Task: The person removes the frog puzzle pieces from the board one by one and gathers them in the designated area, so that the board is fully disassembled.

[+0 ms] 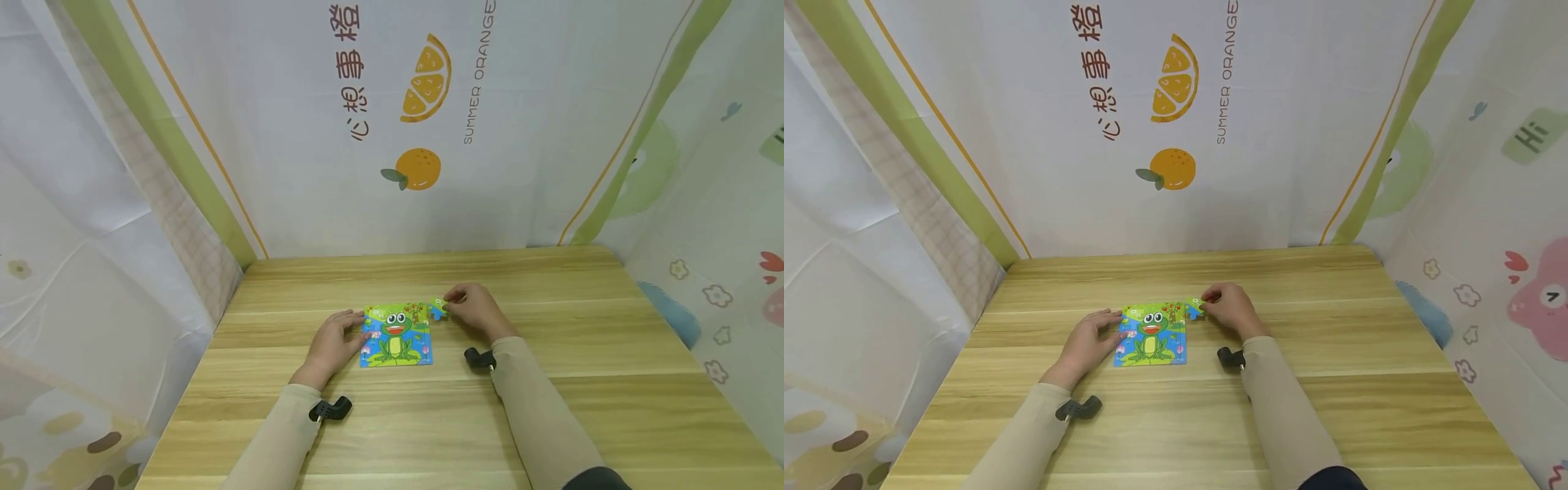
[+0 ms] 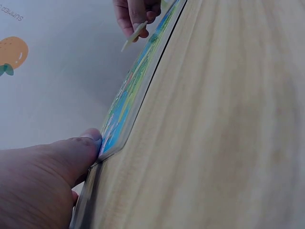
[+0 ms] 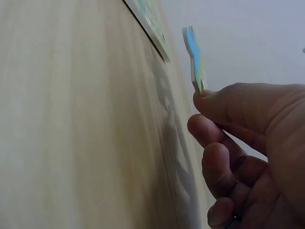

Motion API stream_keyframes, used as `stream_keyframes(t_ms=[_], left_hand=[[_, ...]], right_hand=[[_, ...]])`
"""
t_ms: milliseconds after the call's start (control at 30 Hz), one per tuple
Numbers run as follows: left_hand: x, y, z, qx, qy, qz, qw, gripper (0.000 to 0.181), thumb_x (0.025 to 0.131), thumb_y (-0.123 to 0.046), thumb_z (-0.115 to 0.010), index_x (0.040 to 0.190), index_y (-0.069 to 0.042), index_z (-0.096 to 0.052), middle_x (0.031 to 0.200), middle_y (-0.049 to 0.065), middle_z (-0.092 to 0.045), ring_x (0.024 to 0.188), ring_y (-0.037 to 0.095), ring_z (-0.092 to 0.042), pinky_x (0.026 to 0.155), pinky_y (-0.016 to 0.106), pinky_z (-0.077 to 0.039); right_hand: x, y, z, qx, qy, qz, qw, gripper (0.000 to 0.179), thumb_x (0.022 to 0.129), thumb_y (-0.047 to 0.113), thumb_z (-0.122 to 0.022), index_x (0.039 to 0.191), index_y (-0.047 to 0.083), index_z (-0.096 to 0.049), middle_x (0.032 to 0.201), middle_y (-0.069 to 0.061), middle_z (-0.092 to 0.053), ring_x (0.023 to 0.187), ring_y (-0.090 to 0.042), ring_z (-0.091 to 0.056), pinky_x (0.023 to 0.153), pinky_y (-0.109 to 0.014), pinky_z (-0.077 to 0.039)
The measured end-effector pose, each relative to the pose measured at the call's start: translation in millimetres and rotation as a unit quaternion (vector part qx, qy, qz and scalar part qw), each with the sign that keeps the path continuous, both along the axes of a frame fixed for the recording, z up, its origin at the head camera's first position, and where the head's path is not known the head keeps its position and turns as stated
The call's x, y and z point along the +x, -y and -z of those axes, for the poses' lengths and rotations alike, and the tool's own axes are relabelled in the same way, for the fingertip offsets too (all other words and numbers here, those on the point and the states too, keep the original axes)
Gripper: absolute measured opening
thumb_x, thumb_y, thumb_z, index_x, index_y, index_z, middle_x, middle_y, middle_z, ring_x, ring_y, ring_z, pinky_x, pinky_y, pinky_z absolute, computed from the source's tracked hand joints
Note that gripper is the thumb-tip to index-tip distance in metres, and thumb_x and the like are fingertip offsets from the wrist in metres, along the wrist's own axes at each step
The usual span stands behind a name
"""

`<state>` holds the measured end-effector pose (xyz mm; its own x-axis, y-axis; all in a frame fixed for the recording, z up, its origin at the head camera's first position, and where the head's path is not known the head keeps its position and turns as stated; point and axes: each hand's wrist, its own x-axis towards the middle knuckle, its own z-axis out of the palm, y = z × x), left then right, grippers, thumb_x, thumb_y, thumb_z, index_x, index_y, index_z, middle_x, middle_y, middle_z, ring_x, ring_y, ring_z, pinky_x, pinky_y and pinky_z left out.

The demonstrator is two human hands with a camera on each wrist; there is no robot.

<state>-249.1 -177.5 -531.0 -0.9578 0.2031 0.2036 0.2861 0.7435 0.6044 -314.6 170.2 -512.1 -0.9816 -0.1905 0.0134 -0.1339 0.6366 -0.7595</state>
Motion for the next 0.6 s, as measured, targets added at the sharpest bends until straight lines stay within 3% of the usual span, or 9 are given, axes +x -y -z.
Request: stream_keyframes(t_ms=[233, 600], left_hand=[[-0.5, 0.6, 1.7, -0.001, -0.005, -0.001, 1.0, 0.044, 0.095, -0.034, -0.08, 0.131, -0.01, -0.074, 0.144, 0.0, -0.064, 0.145, 0.027, -0.048, 0.121, 0.048, -0.038], [-1.0, 1.1, 4.4, 0.004, -0.016, 0.004, 0.9999, 0.044, 0.096, -0.033, -0.08, 0.132, -0.01, -0.073, 0.144, 0.002, -0.065, 0.145, 0.028, -0.048, 0.12, 0.05, -0.039]], right_hand=[[0.7, -9, -0.2, 0.019, 0.003, -0.001, 0.9998, 0.011, 0.095, 0.016, -0.077, 0.104, 0.011, -0.079, 0.103, -0.003, -0.073, 0.097, -0.022, -0.066, 0.09, -0.045, -0.056], [3.6, -15, -1.1, 0.006, 0.023, 0.015, 0.9996, 0.008, 0.092, 0.014, -0.081, 0.1, 0.012, -0.08, 0.101, -0.004, -0.074, 0.098, -0.025, -0.065, 0.094, -0.047, -0.054]])
